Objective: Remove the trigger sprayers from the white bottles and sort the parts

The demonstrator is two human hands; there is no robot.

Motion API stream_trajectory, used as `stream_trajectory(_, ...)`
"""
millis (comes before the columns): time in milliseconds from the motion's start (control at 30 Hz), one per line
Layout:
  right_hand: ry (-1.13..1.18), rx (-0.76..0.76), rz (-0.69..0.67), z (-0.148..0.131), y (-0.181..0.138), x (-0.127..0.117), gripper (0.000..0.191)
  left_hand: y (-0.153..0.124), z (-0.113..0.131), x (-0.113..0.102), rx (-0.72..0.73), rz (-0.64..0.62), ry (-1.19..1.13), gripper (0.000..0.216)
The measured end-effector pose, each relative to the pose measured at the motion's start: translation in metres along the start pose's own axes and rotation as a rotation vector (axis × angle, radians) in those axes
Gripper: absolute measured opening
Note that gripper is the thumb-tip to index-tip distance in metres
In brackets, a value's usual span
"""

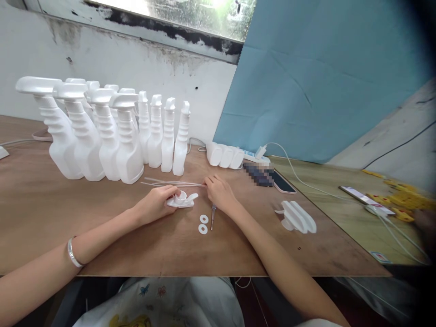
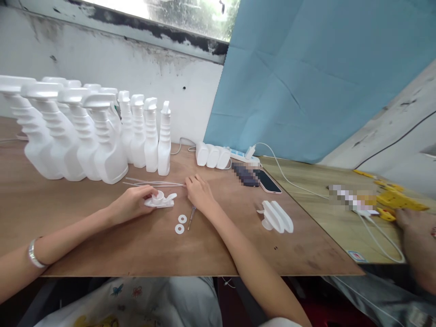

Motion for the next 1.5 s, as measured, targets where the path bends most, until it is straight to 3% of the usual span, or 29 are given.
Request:
stream_trajectory(100, 0.239, -0.034, 0.157, 0.005, -0.001, -0.011, 0.017, 0.000, -0.001, 0.002, 0.001, -0.059, -0.058, 0.013)
stream_trajectory(200, 0.754, -0.068, 0.273, 0.001, -0.002, -0.017, 0.012, -0.001, -0.001, 0.004, 0.007, -0.106, -0.114, 0.016)
stream_trajectory(300, 1.279, -0.073, 0.255, -0.016, -0.003, -0.015, 0.018, -0.001, 0.002, 0.006, 0.006, -0.107, -0.130, 0.017)
stream_trajectory(367, 1.444, -0.104, 0.198, -0.032, -0.004, -0.014, 0.022, -0.001, 0.004, 0.006, -0.002, -0.105, -0.139, 0.017)
stream_trajectory(500, 1.406, -0.148, 0.155, -0.051, -0.007, -0.013, 0.018, -0.001, 0.004, 0.007, 0.004, -0.112, -0.158, 0.014)
stream_trajectory(833, 1.280, -0.098, 0.131, -0.054, -0.010, -0.008, 0.013, -0.001, -0.001, 0.010, 0.029, -0.094, -0.171, 0.014)
stream_trajectory(1233, 1.000, -0.041, 0.147, -0.061, -0.015, -0.020, 0.010, -0.001, -0.004, 0.011, 0.025, -0.075, -0.169, 0.017)
stream_trajectory(1500, 1.062, -0.042, 0.310, -0.062, -0.013, -0.009, 0.015, -0.001, 0.000, 0.010, 0.059, -0.091, -0.166, 0.019)
Point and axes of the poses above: each hand's wrist, its own y-axis towards the middle knuckle, its own x-axis out of the palm, z = x × y, the point moved 3 cm from there along y, towards the middle knuckle, and after that the axes turned 15 degrees about -z, right-handed, at the moved point
